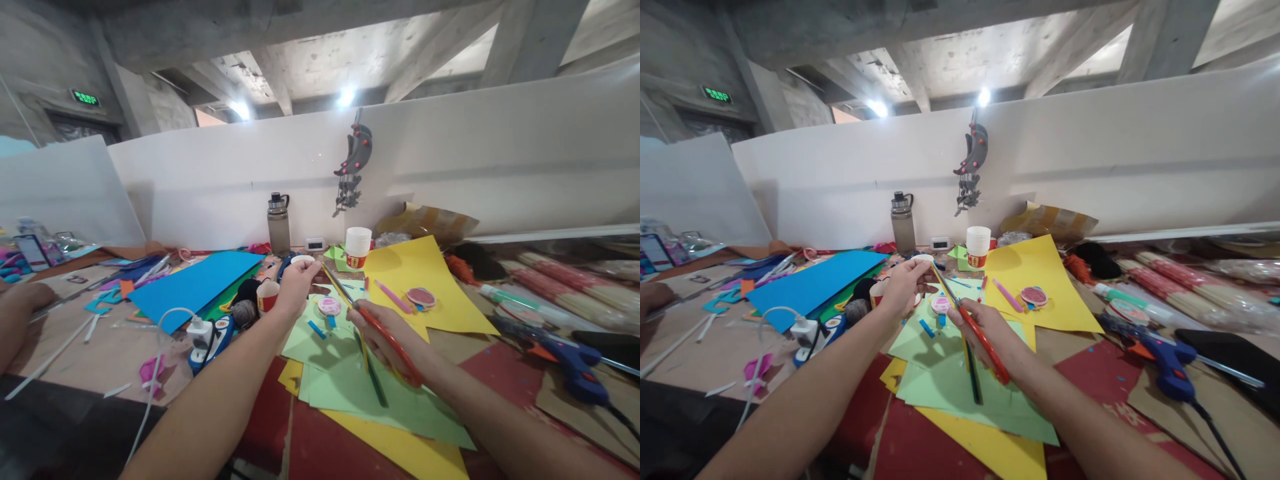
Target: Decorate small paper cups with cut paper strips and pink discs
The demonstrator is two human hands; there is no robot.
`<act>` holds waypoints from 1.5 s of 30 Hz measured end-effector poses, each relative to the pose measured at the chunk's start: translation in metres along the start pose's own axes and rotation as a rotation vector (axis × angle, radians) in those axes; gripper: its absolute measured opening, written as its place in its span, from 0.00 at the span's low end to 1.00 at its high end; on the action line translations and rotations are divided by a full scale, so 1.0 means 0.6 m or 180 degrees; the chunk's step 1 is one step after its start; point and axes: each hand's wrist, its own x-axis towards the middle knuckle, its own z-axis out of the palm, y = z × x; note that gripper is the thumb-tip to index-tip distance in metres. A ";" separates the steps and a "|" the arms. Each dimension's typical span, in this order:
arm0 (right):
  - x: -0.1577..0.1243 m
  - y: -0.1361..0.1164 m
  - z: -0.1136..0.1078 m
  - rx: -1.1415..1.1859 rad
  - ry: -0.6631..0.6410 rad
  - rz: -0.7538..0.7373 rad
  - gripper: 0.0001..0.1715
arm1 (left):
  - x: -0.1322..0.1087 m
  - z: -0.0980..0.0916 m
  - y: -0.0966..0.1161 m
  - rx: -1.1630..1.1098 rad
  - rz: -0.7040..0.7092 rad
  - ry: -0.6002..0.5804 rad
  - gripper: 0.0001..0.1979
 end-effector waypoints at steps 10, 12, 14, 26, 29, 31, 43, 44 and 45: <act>0.001 0.003 0.008 0.0140 0.0066 0.0085 0.22 | 0.003 0.000 -0.004 0.0043 -0.0108 0.0098 0.10; 0.000 -0.001 0.009 0.0113 0.0095 0.0109 0.22 | 0.003 0.000 -0.005 0.0067 -0.0109 0.0106 0.10; -0.001 -0.006 0.009 0.0077 0.0157 0.0135 0.22 | 0.003 0.001 -0.004 0.0080 -0.0158 0.0139 0.09; 0.007 -0.006 -0.021 0.0558 0.0262 0.0118 0.24 | 0.007 -0.007 -0.001 0.0091 -0.0215 0.0273 0.07; 0.023 0.006 -0.041 0.0440 0.0476 0.0252 0.26 | 0.010 -0.009 0.003 -0.0383 -0.0313 0.0262 0.07; 0.032 0.014 -0.056 -0.0040 0.0763 0.0247 0.25 | 0.012 -0.010 0.007 -0.0710 -0.0438 0.0264 0.06; 0.041 0.027 -0.094 -0.2688 0.1450 0.0564 0.23 | 0.009 -0.002 0.012 -0.1097 -0.1084 -0.0136 0.04; 0.043 0.032 -0.094 -0.2754 0.1431 0.0548 0.24 | 0.007 0.000 0.012 -0.1058 -0.1099 -0.0151 0.04; 0.046 0.037 -0.094 -0.2821 0.1394 0.0550 0.24 | 0.006 0.002 0.012 -0.1033 -0.1112 -0.0152 0.05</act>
